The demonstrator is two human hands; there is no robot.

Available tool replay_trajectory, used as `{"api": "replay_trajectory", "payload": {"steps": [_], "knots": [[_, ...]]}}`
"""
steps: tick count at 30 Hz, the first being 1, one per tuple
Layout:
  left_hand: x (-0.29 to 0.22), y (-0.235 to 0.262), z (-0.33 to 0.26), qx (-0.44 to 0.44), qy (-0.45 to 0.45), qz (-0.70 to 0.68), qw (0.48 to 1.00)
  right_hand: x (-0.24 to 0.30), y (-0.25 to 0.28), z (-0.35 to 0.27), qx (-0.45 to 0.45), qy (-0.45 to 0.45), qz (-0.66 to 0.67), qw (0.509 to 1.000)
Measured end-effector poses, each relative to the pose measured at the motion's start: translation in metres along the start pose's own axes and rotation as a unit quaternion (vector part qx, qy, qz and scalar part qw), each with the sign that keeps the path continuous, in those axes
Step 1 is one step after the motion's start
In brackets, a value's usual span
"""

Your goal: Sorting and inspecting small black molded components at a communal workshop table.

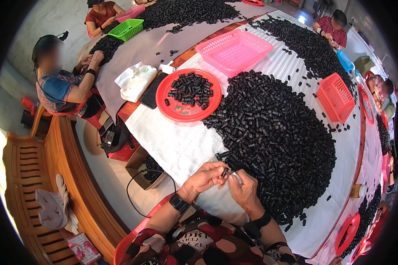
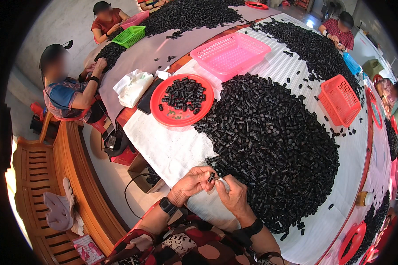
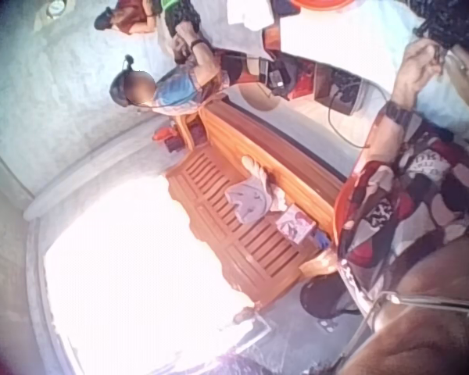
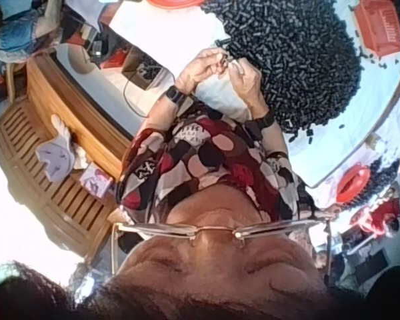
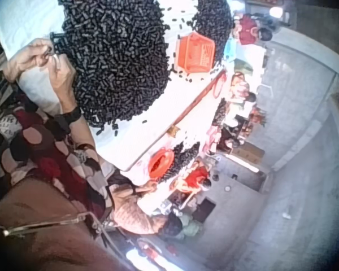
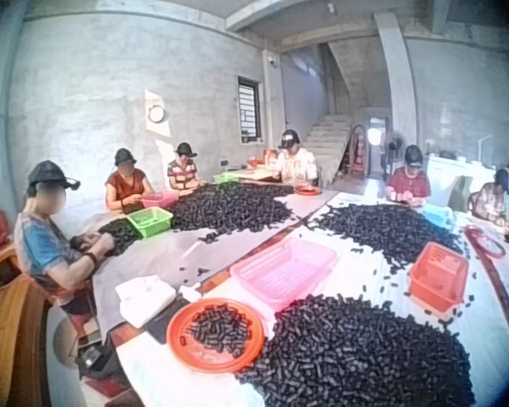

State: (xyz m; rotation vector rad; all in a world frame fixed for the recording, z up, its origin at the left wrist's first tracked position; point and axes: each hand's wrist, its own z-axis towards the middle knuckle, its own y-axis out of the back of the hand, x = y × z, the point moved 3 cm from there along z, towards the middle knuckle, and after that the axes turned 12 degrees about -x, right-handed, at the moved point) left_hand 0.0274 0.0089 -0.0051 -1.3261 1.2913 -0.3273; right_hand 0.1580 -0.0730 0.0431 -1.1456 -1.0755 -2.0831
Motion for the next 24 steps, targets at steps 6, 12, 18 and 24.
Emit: {"api": "replay_trajectory", "payload": {"steps": [6,12,18,24], "knots": [[-0.0003,-0.0054,-0.002,-0.031,0.007,0.012,0.999,-0.0013,-0.001,-0.0008,-0.005,0.004,0.0,1.0],[-0.0008,-0.0054,-0.0028,-0.032,0.01,0.016,0.999,0.0004,-0.0008,-0.0003,0.002,0.005,-0.005,1.0],[-0.0018,-0.0061,-0.0026,-0.029,0.015,0.027,0.999,-0.0008,-0.0015,0.0002,0.004,0.005,0.001,1.0],[-0.0019,-0.0062,-0.0027,-0.018,0.018,0.035,0.999,-0.0015,-0.0013,0.0003,0.008,0.009,-0.008,1.0]]}}
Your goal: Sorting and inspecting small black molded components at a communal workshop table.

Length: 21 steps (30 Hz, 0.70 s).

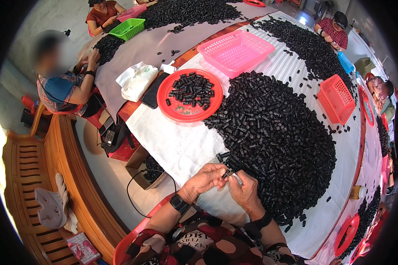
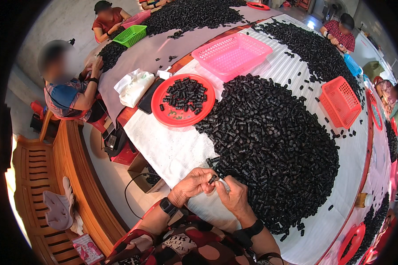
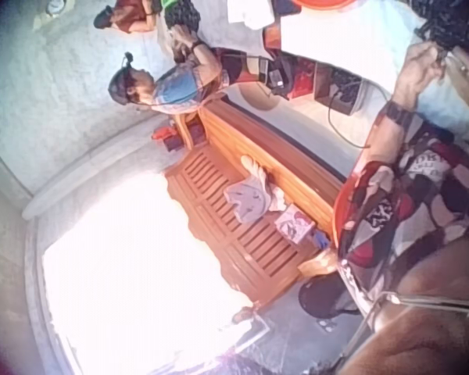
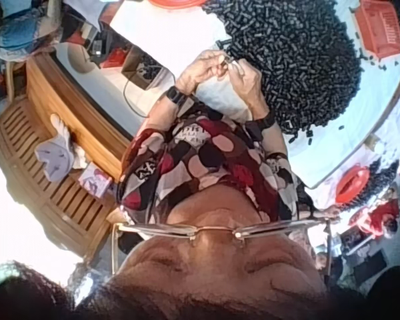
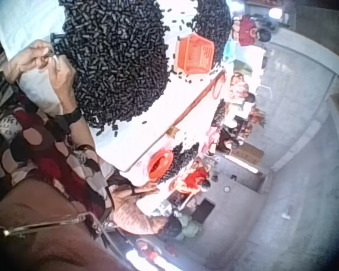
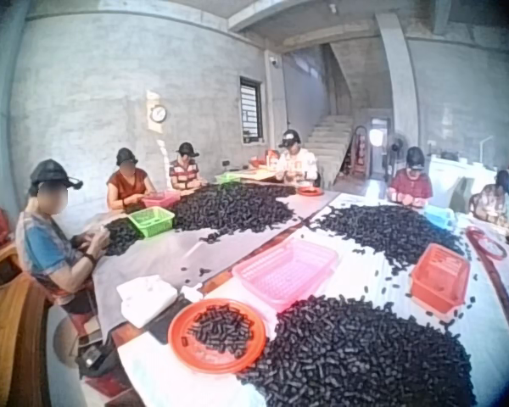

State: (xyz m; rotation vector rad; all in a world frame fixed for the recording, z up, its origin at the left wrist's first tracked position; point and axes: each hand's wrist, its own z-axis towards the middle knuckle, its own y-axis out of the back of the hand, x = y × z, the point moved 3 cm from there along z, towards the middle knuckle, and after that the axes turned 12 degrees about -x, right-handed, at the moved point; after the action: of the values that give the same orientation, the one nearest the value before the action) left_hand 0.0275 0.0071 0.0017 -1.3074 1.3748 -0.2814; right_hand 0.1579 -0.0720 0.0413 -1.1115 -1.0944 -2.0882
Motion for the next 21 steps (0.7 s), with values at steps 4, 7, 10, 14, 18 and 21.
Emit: {"api": "replay_trajectory", "payload": {"steps": [4,7,10,14,18,21], "knots": [[0.0016,0.0013,-0.0001,-0.002,0.008,-0.009,1.0,0.0009,-0.0005,0.0006,0.0,0.0,-0.003,1.0],[0.0016,0.0011,0.0,-0.003,0.011,-0.007,1.0,0.0001,-0.0001,0.0005,0.008,-0.003,-0.003,1.0],[0.0025,0.0031,0.0006,0.002,0.014,-0.008,1.0,-0.0008,-0.0006,0.0006,0.019,-0.005,-0.006,1.0],[0.003,0.0038,0.0015,-0.002,0.017,-0.004,1.0,-0.0005,-0.0007,0.0011,0.021,-0.007,-0.008,1.0],[0.0022,0.002,0.0014,-0.01,0.018,0.0,1.0,-0.0006,-0.002,0.001,0.015,-0.004,-0.005,1.0],[0.003,0.0031,0.0022,-0.005,0.017,-0.002,1.0,-0.0005,-0.0012,0.0009,0.02,-0.003,-0.011,1.0]]}}
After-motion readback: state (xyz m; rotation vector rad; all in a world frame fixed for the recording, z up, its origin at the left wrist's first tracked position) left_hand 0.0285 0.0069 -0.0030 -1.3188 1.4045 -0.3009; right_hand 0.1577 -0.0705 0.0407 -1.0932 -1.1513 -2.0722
